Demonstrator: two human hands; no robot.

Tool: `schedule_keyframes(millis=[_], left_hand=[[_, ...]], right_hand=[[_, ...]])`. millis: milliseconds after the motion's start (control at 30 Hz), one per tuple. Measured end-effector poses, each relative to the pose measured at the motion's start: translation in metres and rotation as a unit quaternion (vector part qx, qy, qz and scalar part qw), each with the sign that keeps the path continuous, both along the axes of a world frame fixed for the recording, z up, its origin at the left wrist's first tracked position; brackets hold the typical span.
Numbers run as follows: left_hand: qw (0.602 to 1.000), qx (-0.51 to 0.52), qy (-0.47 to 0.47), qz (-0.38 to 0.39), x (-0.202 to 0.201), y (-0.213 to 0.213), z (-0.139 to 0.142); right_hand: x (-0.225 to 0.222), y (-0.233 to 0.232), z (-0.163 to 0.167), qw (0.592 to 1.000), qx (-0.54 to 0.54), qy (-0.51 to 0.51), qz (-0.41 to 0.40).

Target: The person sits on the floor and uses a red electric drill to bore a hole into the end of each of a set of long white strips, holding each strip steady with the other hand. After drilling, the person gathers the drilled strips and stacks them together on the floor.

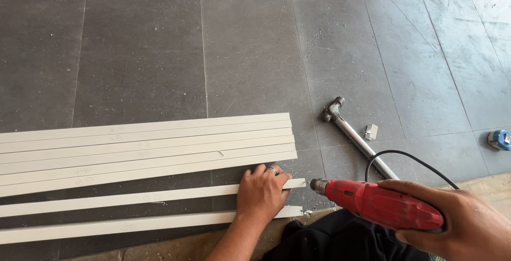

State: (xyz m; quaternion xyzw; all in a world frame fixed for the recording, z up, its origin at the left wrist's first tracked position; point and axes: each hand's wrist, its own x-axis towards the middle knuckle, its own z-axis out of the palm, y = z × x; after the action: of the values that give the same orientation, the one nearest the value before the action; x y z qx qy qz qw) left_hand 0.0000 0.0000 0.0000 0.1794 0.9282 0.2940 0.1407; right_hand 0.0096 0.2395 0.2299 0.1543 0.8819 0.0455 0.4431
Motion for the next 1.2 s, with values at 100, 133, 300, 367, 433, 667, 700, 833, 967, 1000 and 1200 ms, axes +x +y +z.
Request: schedule_keyframes(millis=[100,133,300,367,433,667,700,833,967,1000,1200], left_hand=[[1.0,-0.003,-0.003,-0.004,0.0,-0.001,0.003],[1.0,-0.008,-0.009,-0.009,0.0,-0.001,0.004],[0.998,0.029,0.048,-0.006,-0.002,-0.003,0.014],[0.995,0.065,0.068,-0.016,-0.003,-0.004,0.017],[0.987,0.121,0.097,-0.031,-0.003,-0.002,0.021],[0.971,0.205,0.115,-0.033,0.0,0.017,0.025],[0.969,0.211,0.122,-0.025,0.0,0.018,0.025],[0.958,0.229,0.173,0.005,0.005,0.023,0.024],[0.953,0.228,0.196,0.023,0.009,0.027,0.019],[0.955,0.222,0.196,0.023,0.009,0.029,0.017],[0.988,0.077,0.13,0.009,0.003,0.014,0.002]], right_hand=[[0.0,-0.001,0.003,1.0,-0.018,0.017,0.002],[0.0,0.0,0.003,1.0,-0.019,0.018,0.003],[0.006,0.015,-0.006,0.999,-0.009,0.032,0.01],[0.01,0.029,-0.013,0.998,-0.029,0.043,0.036],[0.016,0.042,-0.023,0.995,-0.052,0.062,0.056],[0.031,0.065,-0.035,0.992,-0.075,0.094,0.049],[0.031,0.065,-0.034,0.991,-0.076,0.096,0.045],[0.028,0.058,-0.029,0.992,-0.076,0.096,0.021],[0.019,0.041,-0.017,0.995,-0.053,0.061,-0.053],[0.017,0.034,-0.013,0.994,-0.061,0.063,-0.063],[-0.003,-0.009,0.024,0.993,-0.053,0.045,-0.091]])
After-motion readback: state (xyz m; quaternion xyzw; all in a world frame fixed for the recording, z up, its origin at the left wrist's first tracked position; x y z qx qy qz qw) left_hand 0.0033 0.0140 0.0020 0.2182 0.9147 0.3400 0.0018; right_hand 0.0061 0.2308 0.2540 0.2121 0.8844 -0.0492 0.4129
